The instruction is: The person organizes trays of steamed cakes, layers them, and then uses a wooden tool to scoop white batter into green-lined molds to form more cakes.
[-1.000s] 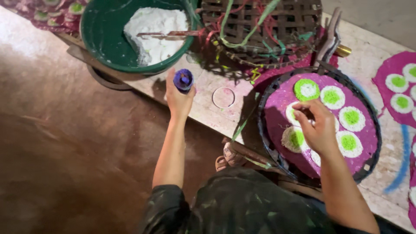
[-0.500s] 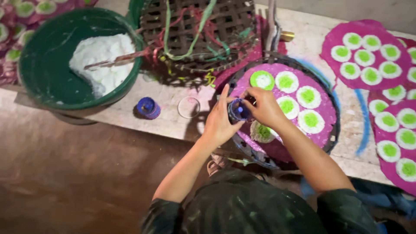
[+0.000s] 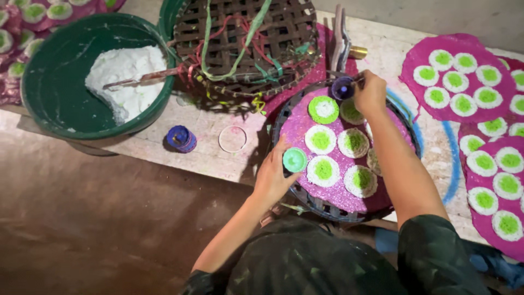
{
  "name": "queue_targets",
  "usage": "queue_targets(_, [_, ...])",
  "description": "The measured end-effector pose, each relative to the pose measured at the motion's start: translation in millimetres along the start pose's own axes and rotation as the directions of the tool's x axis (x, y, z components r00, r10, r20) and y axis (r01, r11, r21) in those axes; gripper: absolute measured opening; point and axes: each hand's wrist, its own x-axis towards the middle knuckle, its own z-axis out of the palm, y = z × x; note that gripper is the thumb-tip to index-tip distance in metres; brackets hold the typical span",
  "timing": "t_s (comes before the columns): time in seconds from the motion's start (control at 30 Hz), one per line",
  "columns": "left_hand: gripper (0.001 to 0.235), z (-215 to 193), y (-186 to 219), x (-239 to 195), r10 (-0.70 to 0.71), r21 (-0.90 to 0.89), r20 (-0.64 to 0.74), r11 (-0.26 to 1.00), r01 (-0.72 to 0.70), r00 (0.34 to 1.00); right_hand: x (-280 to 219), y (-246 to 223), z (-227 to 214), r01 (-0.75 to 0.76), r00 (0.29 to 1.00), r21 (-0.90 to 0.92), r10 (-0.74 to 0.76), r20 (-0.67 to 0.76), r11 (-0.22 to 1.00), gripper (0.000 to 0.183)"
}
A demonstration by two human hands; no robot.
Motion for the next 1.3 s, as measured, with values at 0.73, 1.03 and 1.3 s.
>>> queue_targets(0.73, [0.096,-145,-149,-6,-0.156,0.29,-0.727,0.814,0.504,0.669,-88,-210,-50,0.322,0.908,0.426,-0.403,0.113,0.846,0.018])
queue_targets(1.03, [0.091,-160,-128,-1,-0.168,0.228,-0.702,0.868,0.442,0.692,-109,-207,-52,0.246,0.929,0.45,-0.341,0.141,0.858,0.013])
queue_targets(1.3, [0.103,-124,-30,16,0.009,0.117,-0.535,0.991,0.063,0.845,-120,-222,-62,0.078,0.909,0.627,-0.313,0.274,0.775,0.03])
